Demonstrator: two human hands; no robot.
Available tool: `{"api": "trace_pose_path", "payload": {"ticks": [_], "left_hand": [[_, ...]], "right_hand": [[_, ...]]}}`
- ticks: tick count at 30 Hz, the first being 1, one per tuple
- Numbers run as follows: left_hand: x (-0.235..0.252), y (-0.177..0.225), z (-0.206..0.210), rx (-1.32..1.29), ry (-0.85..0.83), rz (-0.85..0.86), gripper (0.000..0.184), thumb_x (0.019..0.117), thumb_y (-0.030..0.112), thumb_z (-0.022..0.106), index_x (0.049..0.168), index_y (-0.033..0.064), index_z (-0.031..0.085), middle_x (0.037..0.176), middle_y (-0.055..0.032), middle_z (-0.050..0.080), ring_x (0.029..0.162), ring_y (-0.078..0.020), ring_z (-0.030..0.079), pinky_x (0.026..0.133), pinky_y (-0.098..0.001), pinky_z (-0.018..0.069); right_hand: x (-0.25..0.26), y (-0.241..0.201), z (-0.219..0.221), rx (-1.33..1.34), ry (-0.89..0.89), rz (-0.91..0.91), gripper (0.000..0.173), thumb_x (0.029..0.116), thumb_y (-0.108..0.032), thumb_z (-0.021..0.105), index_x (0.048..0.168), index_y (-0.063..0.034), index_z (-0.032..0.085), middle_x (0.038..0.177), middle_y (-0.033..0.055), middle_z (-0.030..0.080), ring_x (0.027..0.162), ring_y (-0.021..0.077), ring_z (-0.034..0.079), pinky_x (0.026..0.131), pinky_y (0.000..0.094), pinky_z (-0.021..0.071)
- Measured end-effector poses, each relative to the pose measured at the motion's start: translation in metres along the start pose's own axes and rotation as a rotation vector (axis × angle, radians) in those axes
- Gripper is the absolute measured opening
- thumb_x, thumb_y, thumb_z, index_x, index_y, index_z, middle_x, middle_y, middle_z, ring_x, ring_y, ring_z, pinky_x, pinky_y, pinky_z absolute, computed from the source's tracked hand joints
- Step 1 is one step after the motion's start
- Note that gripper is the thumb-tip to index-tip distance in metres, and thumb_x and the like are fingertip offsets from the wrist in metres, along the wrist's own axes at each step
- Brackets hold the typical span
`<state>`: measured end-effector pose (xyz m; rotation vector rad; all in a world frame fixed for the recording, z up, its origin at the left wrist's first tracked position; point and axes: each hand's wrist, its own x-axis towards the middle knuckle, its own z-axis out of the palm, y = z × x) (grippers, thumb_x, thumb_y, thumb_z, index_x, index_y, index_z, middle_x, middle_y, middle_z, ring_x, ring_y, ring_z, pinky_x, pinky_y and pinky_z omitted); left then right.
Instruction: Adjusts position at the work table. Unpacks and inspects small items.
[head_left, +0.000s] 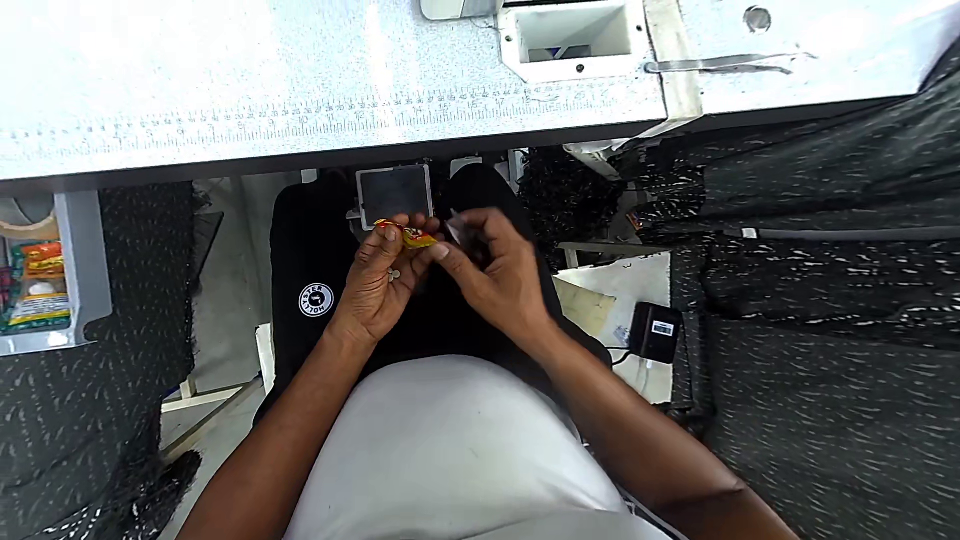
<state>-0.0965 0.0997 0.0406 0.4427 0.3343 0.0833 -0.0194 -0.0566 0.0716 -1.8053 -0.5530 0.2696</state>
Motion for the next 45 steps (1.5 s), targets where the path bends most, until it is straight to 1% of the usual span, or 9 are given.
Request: {"api": "trace_pose_path", "payload": {"ticks": [3,5,7,11,16,23,30,35,45], "left_hand": [[-0.004,0.002,-0.004,0.029,0.042,-0.022,0.017,0.1030,0.021,0.062,0.117,0.0159,0.070,0.109,-0.0070,0.072,0.103,-0.0210,0.072,0.093,-0.0384,0.0602],[-0.003,0.003,-0.006,0.030,0.032,-0.036,0.016,0.1012,0.020,0.065,0.116,0.0176,0.070,0.105,-0.0057,0.073,0.100,-0.0203,0.073,0.089,-0.0379,0.0624],[-0.003,0.003,-0.005,0.019,0.017,-0.037,0.013,0.1009,0.021,0.065,0.113,0.0170,0.069,0.104,-0.0053,0.072,0.097,-0.0187,0.074,0.084,-0.0345,0.0635],[-0.006,0.006,-0.005,-0.007,0.041,-0.012,0.010,0.0990,0.022,0.068,0.106,0.0155,0.070,0.107,-0.0068,0.072,0.100,-0.0182,0.074,0.079,-0.0310,0.0639],[-0.009,0.014,-0.010,-0.008,0.019,-0.007,0.014,0.1011,0.025,0.065,0.111,0.0178,0.071,0.119,-0.0056,0.071,0.106,-0.0172,0.072,0.076,-0.0282,0.0635],[-0.006,0.009,-0.010,-0.033,0.002,-0.047,0.014,0.1048,0.020,0.058,0.113,0.0170,0.070,0.130,-0.0090,0.068,0.113,-0.0199,0.071,0.080,-0.0287,0.0635],[-0.001,0.008,-0.018,-0.090,-0.045,-0.061,0.015,0.1030,0.018,0.061,0.110,0.0118,0.073,0.134,-0.0172,0.066,0.114,-0.0261,0.071,0.080,-0.0325,0.0642],[-0.001,0.007,-0.022,0.070,-0.074,-0.052,0.014,0.1033,0.019,0.061,0.108,0.0171,0.074,0.135,-0.0116,0.067,0.112,-0.0200,0.072,0.073,-0.0273,0.0632],[-0.002,0.001,-0.028,0.120,-0.046,-0.028,0.014,0.1024,0.019,0.063,0.111,0.0152,0.074,0.135,-0.0127,0.067,0.113,-0.0192,0.072,0.073,-0.0253,0.0629]], "right_hand": [[0.029,-0.014,-0.032,-0.387,0.052,-0.222,0.047,0.1026,-0.046,0.059,0.114,-0.0006,0.065,0.082,0.0052,0.063,0.067,0.0135,0.059,0.057,0.0341,0.0506],[0.054,-0.023,-0.045,-0.604,0.135,-0.338,0.045,0.1088,-0.039,0.045,0.095,-0.0031,0.068,0.073,0.0085,0.061,0.063,0.0219,0.060,0.052,0.0415,0.0452],[0.077,-0.029,-0.048,-0.752,0.218,-0.392,0.046,0.1082,-0.037,0.048,0.079,-0.0053,0.065,0.067,0.0099,0.056,0.059,0.0262,0.058,0.050,0.0432,0.0400],[0.091,-0.045,-0.043,-0.546,0.025,-0.357,0.063,0.0905,-0.068,0.063,0.095,-0.0051,0.066,0.069,0.0026,0.055,0.057,0.0163,0.050,0.051,0.0370,0.0404],[0.048,-0.033,-0.020,-0.156,-0.277,-0.176,0.018,0.0939,-0.024,0.075,0.104,-0.0100,0.076,0.091,-0.0009,0.072,0.077,0.0060,0.066,0.069,0.0272,0.0573],[0.019,-0.006,-0.012,-0.044,-0.235,-0.037,0.013,0.0908,-0.020,0.079,0.100,-0.0112,0.079,0.094,-0.0021,0.075,0.078,0.0022,0.067,0.068,0.0208,0.0559],[0.017,0.006,-0.008,0.151,-0.349,0.115,0.026,0.0939,-0.016,0.076,0.117,-0.0054,0.072,0.096,0.0021,0.075,0.079,0.0078,0.070,0.071,0.0238,0.0598],[0.010,0.011,-0.001,0.524,-0.240,0.318,0.012,0.0920,-0.004,0.074,0.104,-0.0001,0.074,0.083,0.0030,0.073,0.055,-0.0012,0.051,0.047,0.0147,0.0390],[0.001,0.017,0.005,0.788,-0.140,0.561,0.007,0.0956,-0.008,0.071,0.100,-0.0026,0.073,0.084,0.0064,0.074,0.044,-0.0025,0.039,0.039,0.0147,0.0301]]}}
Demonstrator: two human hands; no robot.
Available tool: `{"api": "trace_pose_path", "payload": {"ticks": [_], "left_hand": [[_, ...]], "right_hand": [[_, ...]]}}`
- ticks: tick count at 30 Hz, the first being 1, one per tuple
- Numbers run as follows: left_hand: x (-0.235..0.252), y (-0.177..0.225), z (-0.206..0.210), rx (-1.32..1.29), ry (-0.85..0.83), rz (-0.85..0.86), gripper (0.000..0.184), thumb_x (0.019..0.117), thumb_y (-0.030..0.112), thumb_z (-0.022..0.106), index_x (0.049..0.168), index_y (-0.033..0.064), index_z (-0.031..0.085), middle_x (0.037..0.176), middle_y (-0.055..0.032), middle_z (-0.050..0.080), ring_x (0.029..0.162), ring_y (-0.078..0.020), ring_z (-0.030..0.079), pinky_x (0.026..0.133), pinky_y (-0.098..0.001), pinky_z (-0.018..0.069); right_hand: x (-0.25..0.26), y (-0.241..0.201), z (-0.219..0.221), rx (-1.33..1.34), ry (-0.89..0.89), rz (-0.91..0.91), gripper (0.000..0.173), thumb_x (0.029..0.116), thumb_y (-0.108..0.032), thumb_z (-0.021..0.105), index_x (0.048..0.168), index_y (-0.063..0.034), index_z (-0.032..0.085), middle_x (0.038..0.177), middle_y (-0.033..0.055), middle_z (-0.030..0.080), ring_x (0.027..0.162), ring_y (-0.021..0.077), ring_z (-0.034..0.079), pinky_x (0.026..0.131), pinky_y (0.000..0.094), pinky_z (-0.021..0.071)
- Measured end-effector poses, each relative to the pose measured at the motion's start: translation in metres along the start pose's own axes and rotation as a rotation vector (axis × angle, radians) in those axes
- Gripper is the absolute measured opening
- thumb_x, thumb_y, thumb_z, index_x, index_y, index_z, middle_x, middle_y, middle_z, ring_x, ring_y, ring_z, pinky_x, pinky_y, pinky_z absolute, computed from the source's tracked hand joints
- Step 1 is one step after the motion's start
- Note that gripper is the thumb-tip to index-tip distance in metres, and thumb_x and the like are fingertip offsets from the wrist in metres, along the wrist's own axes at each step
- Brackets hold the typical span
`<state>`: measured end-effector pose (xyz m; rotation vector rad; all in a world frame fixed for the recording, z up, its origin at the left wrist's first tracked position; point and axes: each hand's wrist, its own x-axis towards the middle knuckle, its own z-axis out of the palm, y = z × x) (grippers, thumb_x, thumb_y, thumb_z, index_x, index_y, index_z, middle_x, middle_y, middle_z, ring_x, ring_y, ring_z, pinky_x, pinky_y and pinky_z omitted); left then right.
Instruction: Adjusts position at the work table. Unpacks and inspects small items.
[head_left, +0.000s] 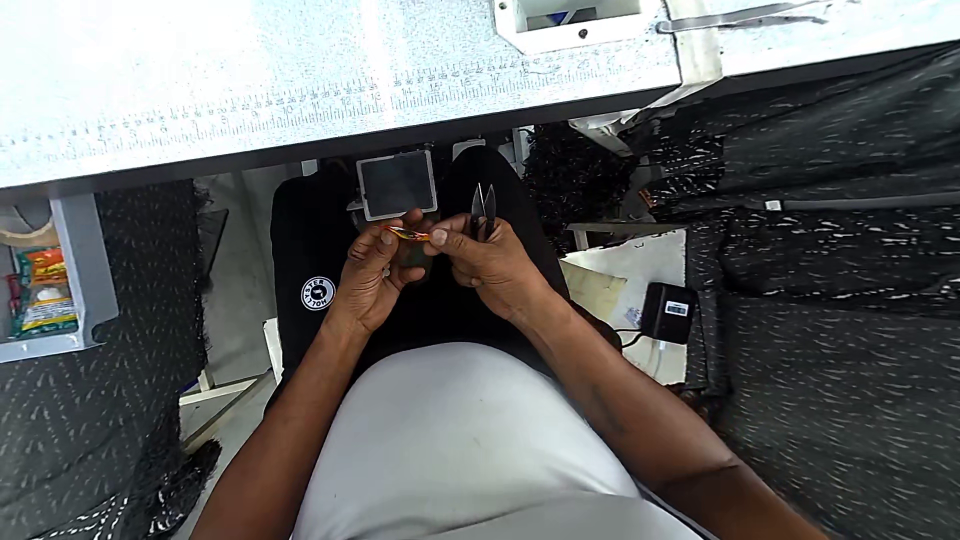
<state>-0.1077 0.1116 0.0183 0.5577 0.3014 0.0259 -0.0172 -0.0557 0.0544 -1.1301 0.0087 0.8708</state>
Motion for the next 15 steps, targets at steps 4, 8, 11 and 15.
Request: {"api": "trace_pose_path", "payload": {"ticks": [4,8,11,15], "left_hand": [[-0.0050,-0.0005,0.0049,0.019,0.029,-0.005,0.015,0.1025,0.017,0.063,0.112,0.0143,0.073,0.127,-0.0098,0.070,0.106,-0.0156,0.073,0.075,-0.0250,0.0625],[-0.0009,-0.0002,0.0003,-0.078,-0.016,-0.017,0.015,0.1013,0.013,0.063,0.111,0.0098,0.074,0.127,-0.0138,0.070,0.103,-0.0195,0.074,0.081,-0.0303,0.0632],[0.0009,0.0008,-0.0031,-0.094,-0.039,-0.036,0.015,0.1011,0.010,0.063,0.110,0.0081,0.075,0.128,-0.0169,0.070,0.108,-0.0225,0.073,0.083,-0.0319,0.0634],[-0.0045,0.0006,0.0004,-0.003,-0.032,-0.042,0.015,0.1023,0.013,0.062,0.112,0.0116,0.073,0.129,-0.0121,0.069,0.103,-0.0165,0.073,0.078,-0.0264,0.0627]], "right_hand": [[-0.0010,0.0012,0.0009,-0.018,0.010,-0.029,0.008,0.0947,-0.007,0.072,0.101,-0.0017,0.073,0.085,0.0071,0.074,0.045,-0.0017,0.041,0.040,0.0149,0.0310],[-0.0025,-0.0023,0.0031,-0.127,-0.019,-0.060,0.014,0.0936,-0.005,0.073,0.107,-0.0003,0.074,0.087,0.0059,0.074,0.049,-0.0009,0.044,0.041,0.0152,0.0325],[-0.0033,-0.0006,0.0027,-0.120,0.002,-0.083,0.011,0.0922,-0.004,0.074,0.102,-0.0007,0.074,0.078,0.0034,0.069,0.047,-0.0008,0.041,0.040,0.0149,0.0314],[-0.0042,-0.0009,0.0047,-0.126,-0.004,-0.098,0.014,0.0918,-0.002,0.073,0.106,0.0001,0.073,0.081,0.0043,0.071,0.050,-0.0009,0.046,0.042,0.0146,0.0332]]}}
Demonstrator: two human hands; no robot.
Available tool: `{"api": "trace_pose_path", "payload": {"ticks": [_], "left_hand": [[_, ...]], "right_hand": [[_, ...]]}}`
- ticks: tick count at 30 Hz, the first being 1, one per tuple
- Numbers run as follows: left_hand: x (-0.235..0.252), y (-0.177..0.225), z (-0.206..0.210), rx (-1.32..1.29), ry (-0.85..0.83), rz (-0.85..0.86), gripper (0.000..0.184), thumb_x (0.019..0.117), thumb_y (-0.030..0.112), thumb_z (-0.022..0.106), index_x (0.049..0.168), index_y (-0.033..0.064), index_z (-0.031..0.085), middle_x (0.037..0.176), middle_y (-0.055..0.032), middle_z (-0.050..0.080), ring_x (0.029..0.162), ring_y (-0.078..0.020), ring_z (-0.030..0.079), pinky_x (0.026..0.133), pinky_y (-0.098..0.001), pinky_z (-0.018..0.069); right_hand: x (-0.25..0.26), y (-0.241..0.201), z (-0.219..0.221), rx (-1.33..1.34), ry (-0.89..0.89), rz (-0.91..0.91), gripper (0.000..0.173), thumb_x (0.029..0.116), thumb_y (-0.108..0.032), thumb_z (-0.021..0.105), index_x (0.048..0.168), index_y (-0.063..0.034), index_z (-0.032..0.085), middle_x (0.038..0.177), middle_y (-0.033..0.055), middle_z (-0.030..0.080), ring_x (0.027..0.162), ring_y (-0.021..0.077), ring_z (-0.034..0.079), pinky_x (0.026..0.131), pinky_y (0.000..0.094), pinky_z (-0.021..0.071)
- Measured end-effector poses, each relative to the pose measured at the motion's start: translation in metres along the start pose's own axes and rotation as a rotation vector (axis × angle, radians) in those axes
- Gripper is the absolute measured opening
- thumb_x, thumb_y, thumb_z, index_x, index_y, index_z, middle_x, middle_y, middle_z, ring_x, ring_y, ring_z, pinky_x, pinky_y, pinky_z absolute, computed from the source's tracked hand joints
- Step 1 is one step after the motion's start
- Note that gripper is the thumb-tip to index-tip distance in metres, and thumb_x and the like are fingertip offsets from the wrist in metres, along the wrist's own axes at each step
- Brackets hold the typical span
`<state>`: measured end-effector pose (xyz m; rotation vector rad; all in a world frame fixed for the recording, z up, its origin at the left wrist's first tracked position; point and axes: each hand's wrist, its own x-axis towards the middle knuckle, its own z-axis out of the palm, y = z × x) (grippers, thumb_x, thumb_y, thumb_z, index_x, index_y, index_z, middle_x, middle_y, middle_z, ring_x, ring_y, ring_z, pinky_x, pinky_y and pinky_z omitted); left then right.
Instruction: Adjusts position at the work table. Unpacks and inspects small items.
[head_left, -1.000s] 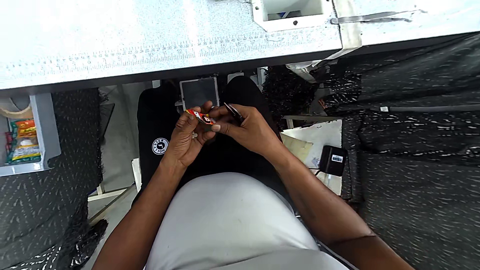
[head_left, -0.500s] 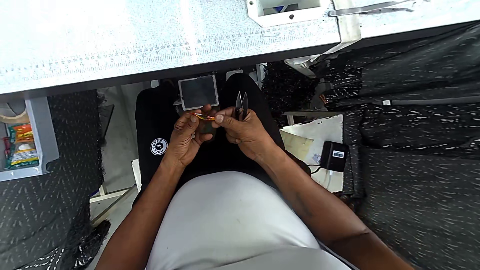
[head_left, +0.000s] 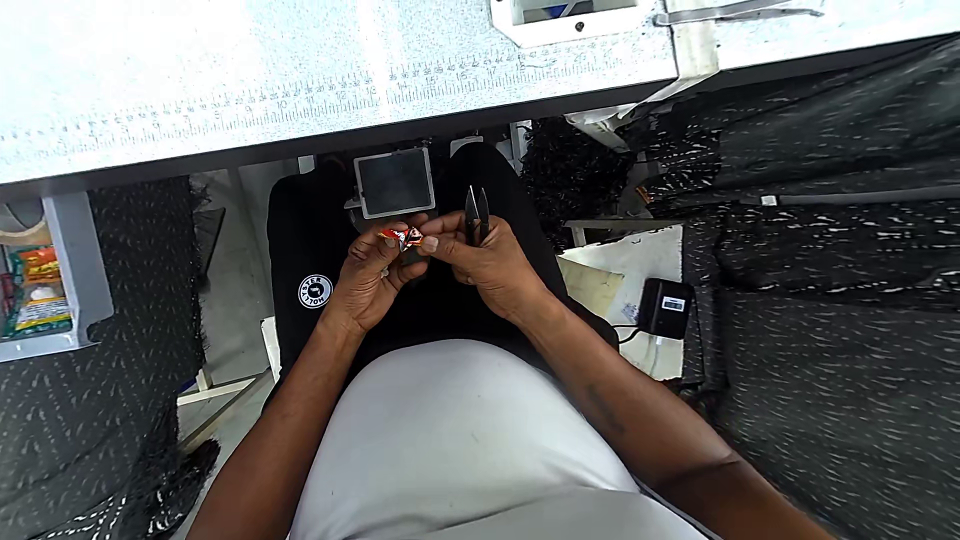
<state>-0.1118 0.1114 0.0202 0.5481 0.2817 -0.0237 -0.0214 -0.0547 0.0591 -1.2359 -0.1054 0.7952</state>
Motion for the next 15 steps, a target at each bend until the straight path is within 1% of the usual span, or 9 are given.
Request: {"api": "trace_pose_path", "payload": {"ticks": [1,2,4,5,7,9,11,14,15], "left_hand": [[0.0001,0.0003,0.0008,0.007,0.004,0.004,0.014,0.1016,0.012,0.063,0.111,0.0120,0.074,0.125,-0.0103,0.070,0.100,-0.0149,0.073,0.078,-0.0259,0.0627],[0.0003,0.0009,0.0006,0.015,0.002,0.009,0.015,0.1013,0.012,0.064,0.111,0.0123,0.074,0.125,-0.0098,0.070,0.101,-0.0144,0.073,0.078,-0.0256,0.0625],[0.0002,0.0027,-0.0005,0.042,-0.005,0.013,0.015,0.1021,0.013,0.062,0.112,0.0118,0.073,0.132,-0.0122,0.068,0.108,-0.0166,0.072,0.079,-0.0256,0.0623],[0.0002,0.0037,-0.0001,0.066,-0.003,0.012,0.015,0.1026,0.014,0.062,0.113,0.0120,0.073,0.134,-0.0121,0.067,0.107,-0.0162,0.072,0.079,-0.0249,0.0619],[-0.0003,0.0039,-0.0005,0.070,0.001,0.009,0.016,0.1029,0.013,0.061,0.114,0.0106,0.073,0.134,-0.0137,0.067,0.105,-0.0166,0.073,0.077,-0.0251,0.0620],[-0.0007,0.0044,0.0003,0.054,0.007,0.004,0.018,0.1040,0.014,0.059,0.117,0.0093,0.071,0.134,-0.0148,0.067,0.106,-0.0170,0.073,0.077,-0.0247,0.0622],[-0.0008,0.0047,0.0002,0.037,0.006,-0.001,0.022,0.1048,0.016,0.058,0.124,0.0099,0.068,0.136,-0.0154,0.066,0.113,-0.0185,0.071,0.079,-0.0245,0.0619],[-0.0007,0.0040,0.0004,0.036,0.019,0.001,0.022,0.1062,0.016,0.055,0.124,0.0093,0.068,0.136,-0.0170,0.065,0.118,-0.0210,0.069,0.081,-0.0255,0.0620],[-0.0004,0.0041,0.0004,0.041,0.018,0.002,0.024,0.1065,0.016,0.055,0.125,0.0092,0.068,0.137,-0.0172,0.065,0.120,-0.0218,0.068,0.082,-0.0261,0.0620]], "right_hand": [[-0.0001,-0.0009,0.0001,-0.013,-0.017,-0.008,0.018,0.0927,-0.001,0.072,0.110,0.0004,0.072,0.088,0.0055,0.074,0.053,-0.0008,0.050,0.044,0.0141,0.0361],[-0.0001,-0.0012,0.0000,-0.028,-0.027,-0.011,0.020,0.0931,-0.001,0.072,0.113,0.0005,0.072,0.091,0.0061,0.075,0.056,-0.0006,0.052,0.045,0.0140,0.0382],[-0.0006,-0.0008,0.0001,-0.060,-0.014,-0.007,0.017,0.0929,-0.003,0.073,0.110,0.0006,0.073,0.088,0.0051,0.074,0.054,-0.0005,0.050,0.045,0.0148,0.0369],[-0.0006,-0.0005,0.0001,-0.069,-0.008,-0.002,0.016,0.0928,-0.003,0.073,0.108,0.0003,0.074,0.085,0.0041,0.074,0.053,-0.0007,0.048,0.045,0.0150,0.0360],[-0.0002,0.0005,-0.0003,-0.053,0.001,0.013,0.013,0.0927,-0.003,0.073,0.105,0.0006,0.074,0.081,0.0039,0.072,0.050,-0.0006,0.045,0.043,0.0152,0.0343],[0.0009,0.0024,-0.0017,-0.018,0.004,0.029,0.011,0.0933,-0.003,0.072,0.103,-0.0002,0.075,0.079,0.0041,0.070,0.048,-0.0001,0.042,0.042,0.0158,0.0316],[0.0015,0.0036,-0.0023,0.018,0.018,0.046,0.009,0.0934,-0.003,0.072,0.102,-0.0007,0.076,0.078,0.0045,0.071,0.047,-0.0004,0.040,0.040,0.0156,0.0305],[0.0009,0.0054,-0.0025,0.029,0.025,0.048,0.008,0.0933,-0.004,0.072,0.100,-0.0009,0.075,0.077,0.0041,0.070,0.046,-0.0006,0.040,0.040,0.0154,0.0301],[0.0004,0.0055,-0.0023,0.020,0.024,0.040,0.008,0.0932,-0.004,0.072,0.100,-0.0009,0.075,0.077,0.0036,0.069,0.046,-0.0005,0.040,0.040,0.0153,0.0306]]}}
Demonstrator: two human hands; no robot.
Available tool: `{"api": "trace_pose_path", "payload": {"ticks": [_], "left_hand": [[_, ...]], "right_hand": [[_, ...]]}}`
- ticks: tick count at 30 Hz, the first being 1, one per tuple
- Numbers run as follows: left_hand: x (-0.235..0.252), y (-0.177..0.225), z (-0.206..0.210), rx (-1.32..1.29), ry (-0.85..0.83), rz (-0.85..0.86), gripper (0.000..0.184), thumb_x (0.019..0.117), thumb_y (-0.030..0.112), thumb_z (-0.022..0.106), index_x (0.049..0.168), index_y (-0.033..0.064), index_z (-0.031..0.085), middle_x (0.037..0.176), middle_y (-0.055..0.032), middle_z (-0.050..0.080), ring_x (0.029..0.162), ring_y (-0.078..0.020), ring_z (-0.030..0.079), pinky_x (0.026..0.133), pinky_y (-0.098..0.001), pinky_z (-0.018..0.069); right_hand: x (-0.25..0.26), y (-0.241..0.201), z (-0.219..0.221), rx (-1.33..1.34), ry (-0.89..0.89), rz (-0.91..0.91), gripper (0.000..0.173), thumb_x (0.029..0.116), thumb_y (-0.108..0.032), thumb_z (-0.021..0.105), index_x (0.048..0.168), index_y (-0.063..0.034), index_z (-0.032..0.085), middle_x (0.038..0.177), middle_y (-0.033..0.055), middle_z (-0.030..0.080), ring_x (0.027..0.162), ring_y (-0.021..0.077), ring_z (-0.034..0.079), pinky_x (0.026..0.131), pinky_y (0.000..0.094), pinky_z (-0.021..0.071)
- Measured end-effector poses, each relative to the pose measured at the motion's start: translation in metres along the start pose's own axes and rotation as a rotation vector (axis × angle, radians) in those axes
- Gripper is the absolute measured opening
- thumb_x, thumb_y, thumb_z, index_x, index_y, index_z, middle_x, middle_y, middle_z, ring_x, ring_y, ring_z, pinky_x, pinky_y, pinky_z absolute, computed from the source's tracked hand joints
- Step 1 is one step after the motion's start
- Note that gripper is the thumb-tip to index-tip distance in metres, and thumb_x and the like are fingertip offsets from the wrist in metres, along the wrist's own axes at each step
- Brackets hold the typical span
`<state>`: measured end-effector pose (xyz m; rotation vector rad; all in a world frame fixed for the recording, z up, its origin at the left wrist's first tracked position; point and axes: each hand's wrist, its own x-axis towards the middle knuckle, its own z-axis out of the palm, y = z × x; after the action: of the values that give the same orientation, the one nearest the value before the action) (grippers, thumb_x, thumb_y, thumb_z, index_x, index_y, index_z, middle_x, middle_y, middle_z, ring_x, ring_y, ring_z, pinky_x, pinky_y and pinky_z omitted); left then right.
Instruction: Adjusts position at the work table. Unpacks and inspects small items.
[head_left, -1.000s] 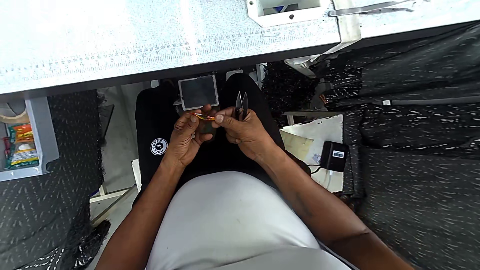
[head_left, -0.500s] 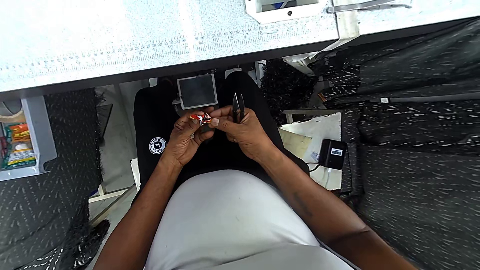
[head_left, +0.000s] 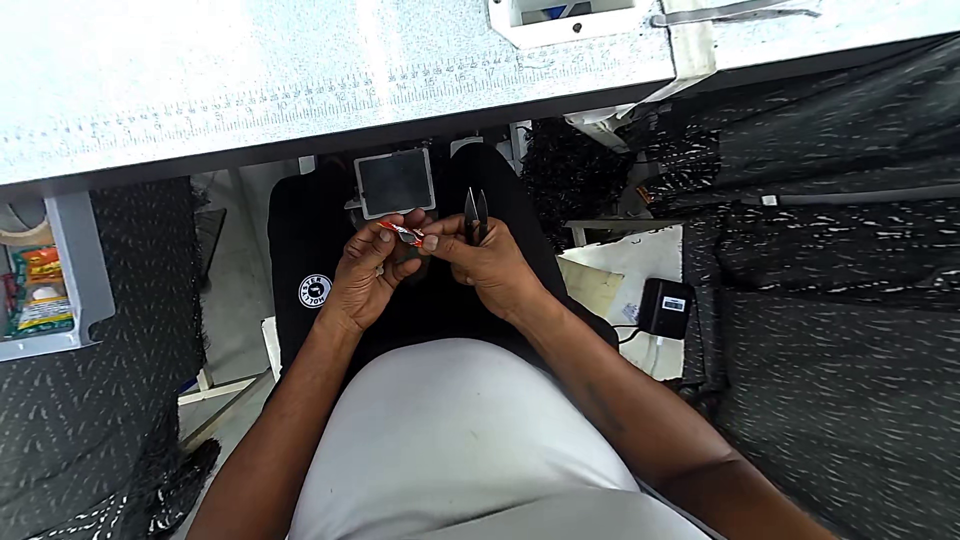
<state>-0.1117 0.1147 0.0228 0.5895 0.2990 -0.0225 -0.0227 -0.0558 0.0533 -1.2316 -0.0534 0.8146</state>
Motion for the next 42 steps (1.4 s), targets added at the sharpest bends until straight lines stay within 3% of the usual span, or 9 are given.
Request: {"api": "trace_pose_path", "payload": {"ticks": [4,7,10,15,17,25,28,35,42], "left_hand": [[0.007,0.001,-0.005,-0.061,0.031,0.029,0.031,0.1107,0.022,0.044,0.134,0.0100,0.061,0.137,-0.0172,0.064,0.127,-0.0286,0.064,0.100,-0.0370,0.0576],[0.011,0.003,-0.006,-0.175,0.047,0.086,0.055,0.1113,0.046,0.028,0.133,0.0095,0.062,0.139,-0.0163,0.063,0.133,-0.0322,0.058,0.109,-0.0464,0.0497],[0.011,0.005,-0.002,-0.301,0.026,0.116,0.082,0.1042,0.065,0.010,0.142,0.0091,0.056,0.149,-0.0189,0.054,0.142,-0.0370,0.048,0.116,-0.0509,0.0409],[0.013,0.005,0.007,-0.407,-0.048,0.135,0.095,0.0964,0.077,0.003,0.156,0.0118,0.040,0.160,-0.0202,0.039,0.149,-0.0382,0.037,0.119,-0.0493,0.0363],[0.012,0.005,0.010,-0.429,-0.063,0.146,0.097,0.0954,0.078,0.002,0.158,0.0119,0.036,0.162,-0.0201,0.038,0.150,-0.0381,0.035,0.120,-0.0481,0.0347],[0.012,0.005,0.012,-0.351,-0.043,0.131,0.096,0.0940,0.077,-0.005,0.162,0.0173,0.027,0.165,-0.0163,0.033,0.151,-0.0357,0.034,0.117,-0.0493,0.0379],[0.013,0.004,0.012,-0.321,-0.025,0.150,0.093,0.0965,0.072,-0.007,0.162,0.0158,0.028,0.164,-0.0171,0.034,0.152,-0.0376,0.032,0.121,-0.0555,0.0303],[0.011,0.004,0.014,-0.365,0.040,0.183,0.075,0.1060,0.056,0.000,0.162,0.0128,0.026,0.164,-0.0153,0.035,0.151,-0.0362,0.035,0.121,-0.0527,0.0324],[0.011,0.003,0.012,-0.334,0.014,0.190,0.072,0.1071,0.050,0.000,0.162,0.0119,0.026,0.165,-0.0155,0.033,0.152,-0.0365,0.031,0.122,-0.0542,0.0303]], "right_hand": [[-0.003,0.000,0.002,-0.097,0.030,-0.104,0.009,0.0925,-0.003,0.073,0.101,-0.0001,0.075,0.078,0.0031,0.071,0.052,-0.0001,0.047,0.044,0.0153,0.0359],[-0.003,0.003,0.000,-0.266,0.044,-0.251,0.011,0.0928,-0.004,0.074,0.103,0.0002,0.075,0.082,0.0044,0.073,0.063,0.0044,0.060,0.056,0.0188,0.0492],[-0.002,0.009,0.002,-0.438,0.064,-0.368,0.009,0.0929,-0.006,0.073,0.101,-0.0027,0.076,0.087,0.0026,0.075,0.068,0.0053,0.065,0.061,0.0209,0.0544],[0.003,0.021,0.005,-0.714,0.075,-0.526,0.010,0.0941,-0.011,0.072,0.101,-0.0063,0.077,0.089,0.0012,0.075,0.073,0.0046,0.067,0.065,0.0233,0.0568],[0.004,0.026,0.005,-0.817,0.090,-0.585,0.011,0.0936,-0.012,0.073,0.102,-0.0077,0.078,0.093,0.0024,0.076,0.080,0.0064,0.070,0.071,0.0263,0.0596],[0.004,0.034,0.007,-0.923,0.094,-0.659,0.012,0.0934,-0.012,0.072,0.103,-0.0083,0.079,0.095,0.0052,0.076,0.084,0.0118,0.072,0.074,0.0309,0.0604],[0.005,0.036,0.010,-0.890,0.083,-0.653,0.011,0.0938,-0.012,0.072,0.102,-0.0083,0.079,0.094,0.0046,0.076,0.084,0.0108,0.071,0.074,0.0293,0.0597],[0.007,0.040,0.015,-0.794,0.087,-0.573,0.012,0.0946,-0.013,0.072,0.103,-0.0068,0.078,0.094,0.0033,0.075,0.085,0.0074,0.070,0.076,0.0252,0.0591],[0.006,0.043,0.016,-0.921,0.103,-0.641,0.011,0.0931,-0.014,0.073,0.102,-0.0094,0.078,0.094,0.0048,0.074,0.083,0.0126,0.070,0.071,0.0313,0.0594]]}}
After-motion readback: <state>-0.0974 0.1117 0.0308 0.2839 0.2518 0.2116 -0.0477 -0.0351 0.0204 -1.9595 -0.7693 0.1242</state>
